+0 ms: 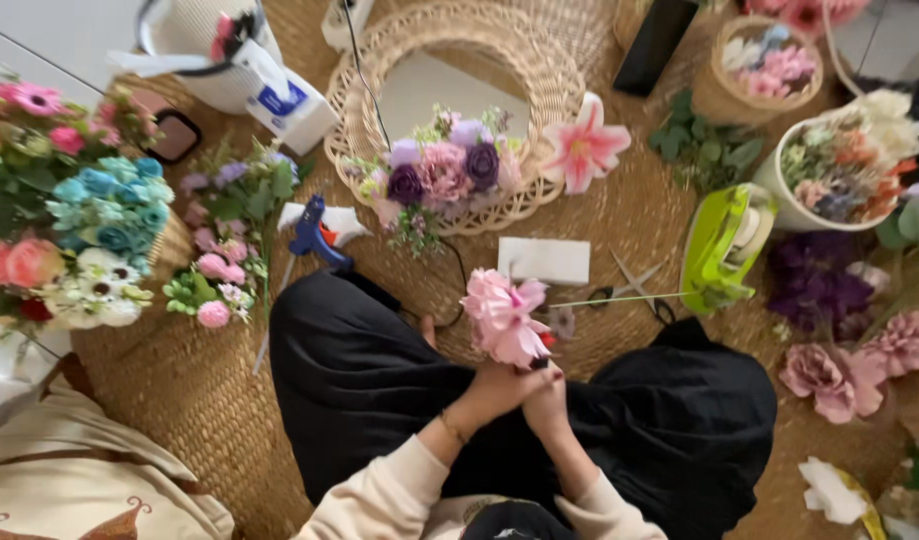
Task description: The person prepares artificial flowers by trimming the stems with pliers and arranging them into a bunch.
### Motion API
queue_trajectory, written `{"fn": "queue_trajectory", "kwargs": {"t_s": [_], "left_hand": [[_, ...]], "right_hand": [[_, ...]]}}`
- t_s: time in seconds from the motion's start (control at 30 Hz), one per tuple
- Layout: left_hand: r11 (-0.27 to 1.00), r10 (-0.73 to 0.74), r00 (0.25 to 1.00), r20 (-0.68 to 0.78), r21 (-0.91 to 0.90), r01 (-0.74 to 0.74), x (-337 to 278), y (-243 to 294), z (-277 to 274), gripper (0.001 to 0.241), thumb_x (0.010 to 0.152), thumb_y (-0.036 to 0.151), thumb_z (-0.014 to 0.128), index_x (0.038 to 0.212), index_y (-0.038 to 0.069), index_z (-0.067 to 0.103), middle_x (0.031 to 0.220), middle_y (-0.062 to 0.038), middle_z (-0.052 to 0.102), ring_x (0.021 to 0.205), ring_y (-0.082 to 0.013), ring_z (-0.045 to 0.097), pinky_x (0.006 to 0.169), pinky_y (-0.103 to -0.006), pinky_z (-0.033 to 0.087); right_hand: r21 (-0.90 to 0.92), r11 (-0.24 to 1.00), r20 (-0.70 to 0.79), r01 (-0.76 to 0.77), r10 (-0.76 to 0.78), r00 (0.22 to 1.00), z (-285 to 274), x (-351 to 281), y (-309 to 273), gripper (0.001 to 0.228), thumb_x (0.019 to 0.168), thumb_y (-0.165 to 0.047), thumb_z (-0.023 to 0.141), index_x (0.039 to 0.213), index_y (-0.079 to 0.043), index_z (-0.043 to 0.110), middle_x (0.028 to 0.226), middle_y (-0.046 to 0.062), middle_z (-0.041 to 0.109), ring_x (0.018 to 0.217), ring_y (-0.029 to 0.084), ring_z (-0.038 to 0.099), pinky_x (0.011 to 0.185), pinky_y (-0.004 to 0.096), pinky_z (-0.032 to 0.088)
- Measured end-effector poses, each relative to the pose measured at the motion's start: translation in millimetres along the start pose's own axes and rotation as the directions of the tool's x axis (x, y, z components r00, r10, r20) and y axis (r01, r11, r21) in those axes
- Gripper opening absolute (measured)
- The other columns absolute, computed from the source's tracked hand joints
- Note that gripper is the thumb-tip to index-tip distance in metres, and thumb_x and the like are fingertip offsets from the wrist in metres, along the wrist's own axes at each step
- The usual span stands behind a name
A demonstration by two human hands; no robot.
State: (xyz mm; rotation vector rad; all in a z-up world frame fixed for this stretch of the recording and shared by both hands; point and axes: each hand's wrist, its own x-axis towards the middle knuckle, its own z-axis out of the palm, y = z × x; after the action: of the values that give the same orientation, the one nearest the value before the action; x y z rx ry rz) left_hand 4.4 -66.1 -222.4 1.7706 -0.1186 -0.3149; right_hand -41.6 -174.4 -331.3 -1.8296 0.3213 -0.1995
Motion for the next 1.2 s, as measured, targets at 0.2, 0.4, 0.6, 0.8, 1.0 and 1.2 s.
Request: {"fn": "queue_trajectory", "kwargs": {"t_s": [0.2, 0.4, 0.6, 0.8, 1.0, 1.2], "left_hand": [[0.905, -0.424, 0.906, 0.010, -0.030, 0.424, 12, -73, 18, 0.078, 0.062, 0.047, 0.080, 0.124, 0.005, 0.058, 0.124, -0.016, 0.061, 0.124, -0.0249, 0.053, 0.105, -0.0354, 0.043], [0.891, -0.451, 0.890, -0.064, -0.079, 0.446, 28, -64, 8, 0.089, 0.058, 0.052, 0.084, 0.128, 0.004, 0.053, 0.129, -0.014, 0.059, 0.127, -0.0226, 0.051, 0.109, -0.0360, 0.038], [0.885, -0.463, 0.886, -0.029, -0.068, 0.460, 28, -50, 0, 0.096, 0.059, 0.052, 0.081, 0.134, 0.002, 0.048, 0.138, -0.018, 0.050, 0.135, -0.0269, 0.040, 0.117, -0.0379, 0.026], [0.818, -0.401, 0.914, 0.055, -0.428, 0.385, 21, -60, -18, 0.081, 0.066, 0.021, 0.086, 0.135, 0.000, 0.050, 0.124, -0.021, 0.060, 0.114, -0.0298, 0.059, 0.099, -0.0409, 0.047], [0.858, -0.059, 0.935, -0.350, -0.496, -0.131, 19, 54, -112, 0.036, 0.085, -0.005, 0.049, 0.117, 0.004, 0.060, 0.117, -0.009, 0.065, 0.109, -0.0184, 0.063, 0.101, -0.0288, 0.047], [0.977, 0.179, 0.928, 0.328, 0.054, -0.207, -11, 119, -83, 0.011, 0.087, 0.023, 0.061, 0.090, 0.013, 0.065, 0.072, 0.000, 0.062, 0.061, -0.0099, 0.050, 0.057, -0.0284, 0.040]], "right_hand": [[-0.032, 0.988, 0.025, -0.149, 0.150, 0.988, 16, 12, 6, 0.018, 0.086, -0.013, 0.050, 0.095, -0.009, 0.066, 0.084, 0.007, 0.067, 0.080, 0.018, 0.061, 0.079, 0.032, 0.049], [-0.053, 0.970, 0.046, -0.238, 0.240, 0.970, 25, 32, 7, 0.016, 0.085, -0.013, 0.052, 0.093, -0.009, 0.065, 0.080, 0.007, 0.065, 0.077, 0.019, 0.059, 0.077, 0.033, 0.048], [-0.083, 0.944, 0.053, -0.319, 0.324, 0.945, 21, 38, 3, 0.014, 0.085, -0.013, 0.054, 0.092, -0.008, 0.065, 0.076, 0.008, 0.064, 0.074, 0.020, 0.057, 0.074, 0.034, 0.048], [-0.060, 0.934, 0.060, -0.352, 0.355, 0.933, -20, 31, -27, 0.011, 0.085, -0.013, 0.056, 0.090, -0.008, 0.064, 0.071, 0.008, 0.062, 0.071, 0.020, 0.055, 0.072, 0.035, 0.048], [-0.481, 0.871, 0.191, 0.104, -0.011, 0.981, -88, 16, -139, 0.030, 0.074, -0.018, 0.063, 0.103, -0.011, 0.063, 0.089, 0.007, 0.070, 0.077, 0.025, 0.063, 0.072, 0.033, 0.046], [-0.496, 0.811, 0.227, 0.311, -0.226, 0.948, -98, -7, -181, 0.038, 0.076, -0.010, 0.056, 0.114, -0.006, 0.057, 0.097, 0.010, 0.063, 0.084, 0.027, 0.062, 0.079, 0.032, 0.047]]}}
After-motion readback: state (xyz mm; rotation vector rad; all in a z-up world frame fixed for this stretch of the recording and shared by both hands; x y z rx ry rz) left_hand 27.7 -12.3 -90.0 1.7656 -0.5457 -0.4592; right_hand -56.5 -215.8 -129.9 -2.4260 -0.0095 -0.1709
